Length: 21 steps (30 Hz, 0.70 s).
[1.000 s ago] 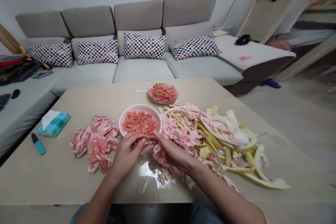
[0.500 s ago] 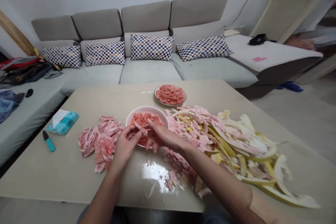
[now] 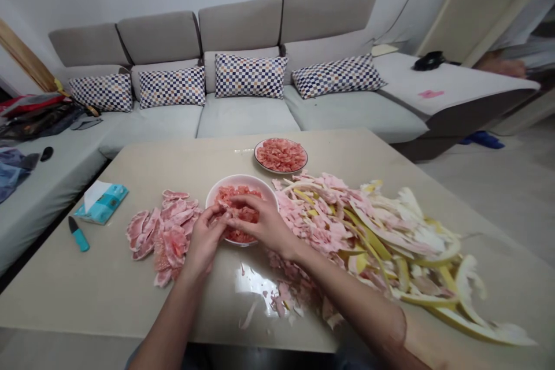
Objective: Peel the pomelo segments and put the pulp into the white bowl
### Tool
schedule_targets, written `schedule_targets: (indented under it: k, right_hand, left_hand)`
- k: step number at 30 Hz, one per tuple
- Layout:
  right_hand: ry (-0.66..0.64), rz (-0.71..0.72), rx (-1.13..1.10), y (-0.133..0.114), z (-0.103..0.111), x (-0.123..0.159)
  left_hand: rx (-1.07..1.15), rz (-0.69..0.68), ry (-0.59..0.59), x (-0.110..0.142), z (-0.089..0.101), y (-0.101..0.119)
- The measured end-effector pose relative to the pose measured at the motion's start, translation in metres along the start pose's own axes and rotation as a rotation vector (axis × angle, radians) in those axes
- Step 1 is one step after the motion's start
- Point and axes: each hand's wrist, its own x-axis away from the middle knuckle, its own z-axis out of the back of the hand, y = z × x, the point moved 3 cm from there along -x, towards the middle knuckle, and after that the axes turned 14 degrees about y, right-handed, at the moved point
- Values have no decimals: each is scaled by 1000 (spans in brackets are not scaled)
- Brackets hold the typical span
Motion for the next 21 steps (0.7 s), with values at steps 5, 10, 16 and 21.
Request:
schedule_targets:
  k: [5, 10, 16, 21]
  right_hand:
    - [20, -91, -43, 7, -4, 2]
    - [-7, -249, -148, 9, 1, 2]
    - [-8, -297, -123, 7, 0, 3]
    - [107, -134, 82, 8, 12, -1]
  left_hand:
    - [-48, -15, -31, 2, 0, 0]
    - [-70, -10, -91, 1, -1, -2]
    - [-75, 8, -127, 2, -4, -5]
    - [-98, 5, -70, 1, -1, -5]
